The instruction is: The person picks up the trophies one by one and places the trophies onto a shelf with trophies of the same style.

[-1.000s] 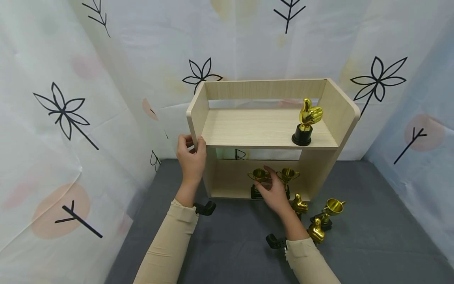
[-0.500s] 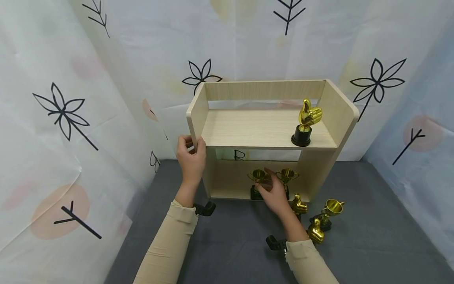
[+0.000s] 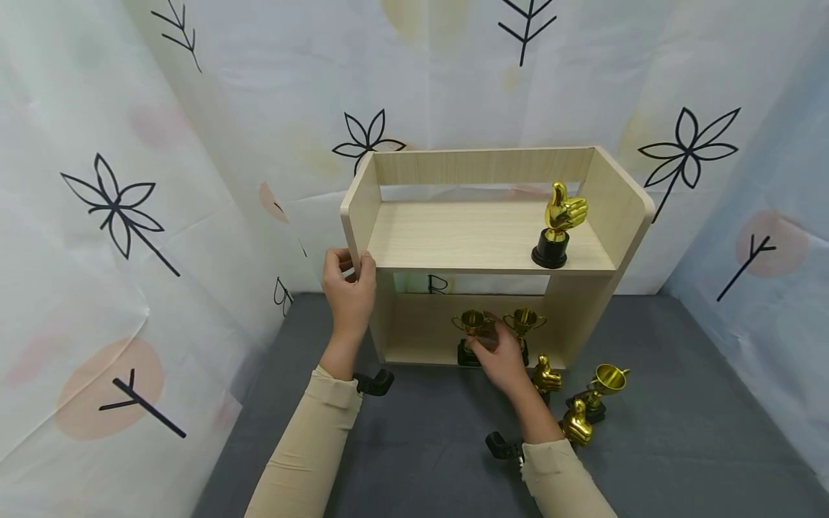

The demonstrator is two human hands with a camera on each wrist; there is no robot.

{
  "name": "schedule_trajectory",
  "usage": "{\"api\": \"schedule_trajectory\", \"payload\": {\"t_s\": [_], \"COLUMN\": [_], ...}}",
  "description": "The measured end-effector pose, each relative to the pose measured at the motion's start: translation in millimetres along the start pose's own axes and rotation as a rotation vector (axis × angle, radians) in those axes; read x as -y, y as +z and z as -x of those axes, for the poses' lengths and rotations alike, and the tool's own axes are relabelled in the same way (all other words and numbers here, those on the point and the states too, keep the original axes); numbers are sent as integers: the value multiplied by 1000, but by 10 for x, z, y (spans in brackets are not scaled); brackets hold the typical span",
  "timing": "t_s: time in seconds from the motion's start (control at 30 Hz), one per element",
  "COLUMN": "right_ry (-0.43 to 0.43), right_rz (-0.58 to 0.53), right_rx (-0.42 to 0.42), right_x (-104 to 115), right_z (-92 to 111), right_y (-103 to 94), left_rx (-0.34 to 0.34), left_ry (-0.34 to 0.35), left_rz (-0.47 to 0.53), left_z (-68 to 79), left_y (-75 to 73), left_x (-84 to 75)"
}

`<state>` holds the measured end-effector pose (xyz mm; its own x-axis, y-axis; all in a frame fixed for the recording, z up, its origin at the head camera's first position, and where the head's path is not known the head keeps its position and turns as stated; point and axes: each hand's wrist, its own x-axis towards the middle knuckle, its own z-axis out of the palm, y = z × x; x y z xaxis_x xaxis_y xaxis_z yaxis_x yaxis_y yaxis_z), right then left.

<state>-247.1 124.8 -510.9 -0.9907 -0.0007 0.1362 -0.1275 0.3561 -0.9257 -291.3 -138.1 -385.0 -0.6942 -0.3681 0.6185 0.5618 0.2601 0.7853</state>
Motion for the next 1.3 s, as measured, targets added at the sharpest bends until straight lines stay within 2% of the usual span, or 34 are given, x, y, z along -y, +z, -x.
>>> {"api": "schedule_trajectory", "payload": {"t_s": [0.3,0.47,0.73,0.87,1.3], "right_ry": [25,8,16,15,5], "right_rz": [66,53,7,-1,-31], "right_rx": [-11,-7,6,11,3], "right_x": [-45,-66,-114,-123,-189], "right_z": [58,81,134,177,269], "right_y": [-2,3,1,-8,-23], "left_rx": [2,-12,-11,-9,-5], "left_ry": [-8,-32,-35,-40,-49], "left_rz": [-13,-17,5,0,-7], "left_z": [14,10,43,61,60], "left_y": [0,22,22,7,-2], "left_x": [2,-30,-320,-397,-347]}}
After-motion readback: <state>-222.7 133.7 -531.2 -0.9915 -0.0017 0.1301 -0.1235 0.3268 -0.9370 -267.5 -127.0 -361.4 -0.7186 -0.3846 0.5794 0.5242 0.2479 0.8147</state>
